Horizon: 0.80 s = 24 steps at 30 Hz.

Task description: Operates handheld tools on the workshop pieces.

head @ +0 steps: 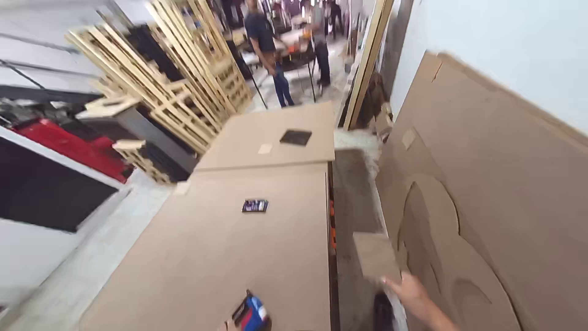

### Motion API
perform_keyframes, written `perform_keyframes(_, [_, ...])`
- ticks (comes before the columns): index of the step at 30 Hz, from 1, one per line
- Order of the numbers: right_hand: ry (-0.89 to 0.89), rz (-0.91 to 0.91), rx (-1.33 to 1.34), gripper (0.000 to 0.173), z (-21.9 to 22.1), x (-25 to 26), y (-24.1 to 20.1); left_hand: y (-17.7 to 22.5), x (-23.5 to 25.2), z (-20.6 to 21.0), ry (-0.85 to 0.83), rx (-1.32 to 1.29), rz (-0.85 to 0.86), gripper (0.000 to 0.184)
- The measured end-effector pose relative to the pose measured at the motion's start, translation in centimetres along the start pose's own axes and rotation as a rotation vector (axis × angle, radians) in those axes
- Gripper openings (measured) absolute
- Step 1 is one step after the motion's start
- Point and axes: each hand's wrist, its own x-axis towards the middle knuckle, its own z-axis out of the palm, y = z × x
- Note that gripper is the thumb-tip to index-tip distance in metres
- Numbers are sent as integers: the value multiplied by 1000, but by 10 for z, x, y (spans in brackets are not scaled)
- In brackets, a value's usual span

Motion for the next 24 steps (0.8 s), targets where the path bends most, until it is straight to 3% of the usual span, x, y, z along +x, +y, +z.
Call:
perform_keyframes(3, [52, 69, 32, 55, -42, 23, 17, 4, -29, 24, 92, -115, -169, 56])
perform_keyframes(6, [122, 89, 76, 49, -77, 38, 38, 20, -52, 28, 18, -75, -268, 46])
perform_keyframes(10, [169, 46, 146, 44, -105, 37, 63, 26, -68, 31, -46, 27, -231, 74])
perform_keyframes(14, [136, -12, 232, 33, -126, 48, 88, 56, -88, 27, -301, 72, -255, 76])
perform_keyframes(17, [134, -95, 270, 29, -147, 52, 96, 69, -116, 52, -317, -86, -313, 78])
perform_keyframes(20, [181, -177, 339, 28, -163, 58, 98, 104, -134, 43, -368, -211, -386, 80])
perform_keyframes(24, [237, -136, 293, 26, -176, 56, 109, 140, -143, 38, -465, -212, -418, 85])
